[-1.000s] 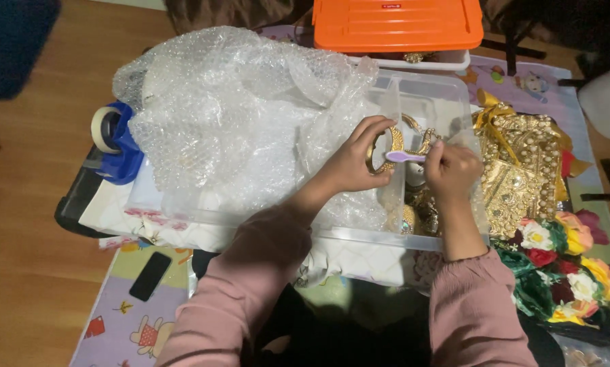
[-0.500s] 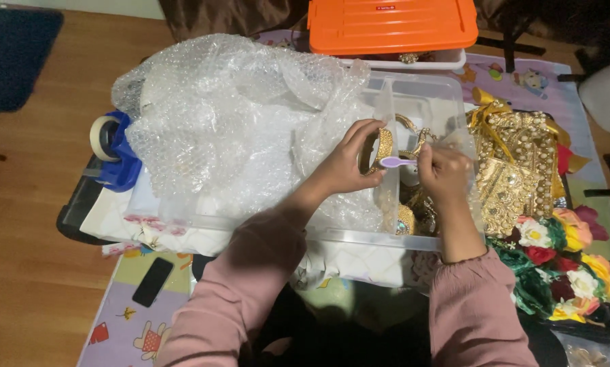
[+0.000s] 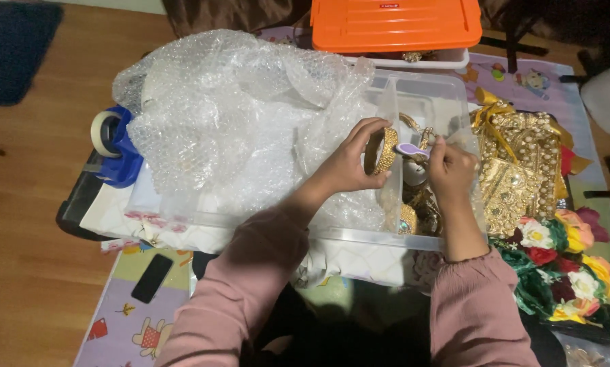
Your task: Cleaning a gold bangle with a small brush
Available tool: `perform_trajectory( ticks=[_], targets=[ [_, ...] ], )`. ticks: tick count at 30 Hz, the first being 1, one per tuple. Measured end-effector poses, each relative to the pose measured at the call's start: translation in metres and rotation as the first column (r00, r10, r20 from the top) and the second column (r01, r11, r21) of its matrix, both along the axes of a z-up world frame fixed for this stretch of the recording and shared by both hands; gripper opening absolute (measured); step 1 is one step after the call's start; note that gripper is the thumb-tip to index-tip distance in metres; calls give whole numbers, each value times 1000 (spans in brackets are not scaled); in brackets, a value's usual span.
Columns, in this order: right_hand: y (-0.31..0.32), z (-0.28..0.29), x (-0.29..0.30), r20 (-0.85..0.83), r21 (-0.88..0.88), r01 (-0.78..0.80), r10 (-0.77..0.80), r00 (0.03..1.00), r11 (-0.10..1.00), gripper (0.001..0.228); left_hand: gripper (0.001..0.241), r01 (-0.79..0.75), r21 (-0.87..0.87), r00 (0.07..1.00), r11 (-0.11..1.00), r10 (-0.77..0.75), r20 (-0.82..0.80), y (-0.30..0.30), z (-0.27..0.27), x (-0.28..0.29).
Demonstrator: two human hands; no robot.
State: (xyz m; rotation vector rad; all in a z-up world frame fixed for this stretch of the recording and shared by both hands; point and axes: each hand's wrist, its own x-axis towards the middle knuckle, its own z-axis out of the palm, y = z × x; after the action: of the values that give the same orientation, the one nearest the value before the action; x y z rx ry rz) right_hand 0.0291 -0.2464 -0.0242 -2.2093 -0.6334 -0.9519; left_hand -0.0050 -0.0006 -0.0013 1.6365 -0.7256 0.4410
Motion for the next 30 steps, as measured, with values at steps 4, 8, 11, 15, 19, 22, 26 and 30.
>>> perform_trajectory(
  ticks=[4,8,11,15,19,22,26,30],
  targets=[
    [-6,-18,7,-107,17,-89,90,990,996,68,84,-11,16,1000,1000,10,29,-2,5,-3],
    [-1,5,-2,-38,43,-42,44,998,998,57,82,-20,15,999,1000,19,50,0,7,-4],
    [-13,-23,11,-33,1,-77,77,996,997,58,83,-2,0,999,1000,2,43,0,8,-6],
    [-6,-22,15,-7,40,-58,59,998,998,57,83,42,-34,999,999,-43,-10,0,5,-4],
    [-16,-40,24,38,23,-72,72,997,997,56,83,52,-36,999,998,-51,13,0,2,-3],
    [-10,-30,18,34,-46,-109,111,993,993,58,88,38,-21,998,999,-37,42,1,4,-3],
    [-16,-42,31,124,2,-52,51,991,999,55,84,11,-19,999,1000,-10,44,0,1,0],
    [-8,-26,20,234,-107,-25,50,971,994,55,81,-4,-16,994,1000,6,110,1,9,-3]
  ],
)
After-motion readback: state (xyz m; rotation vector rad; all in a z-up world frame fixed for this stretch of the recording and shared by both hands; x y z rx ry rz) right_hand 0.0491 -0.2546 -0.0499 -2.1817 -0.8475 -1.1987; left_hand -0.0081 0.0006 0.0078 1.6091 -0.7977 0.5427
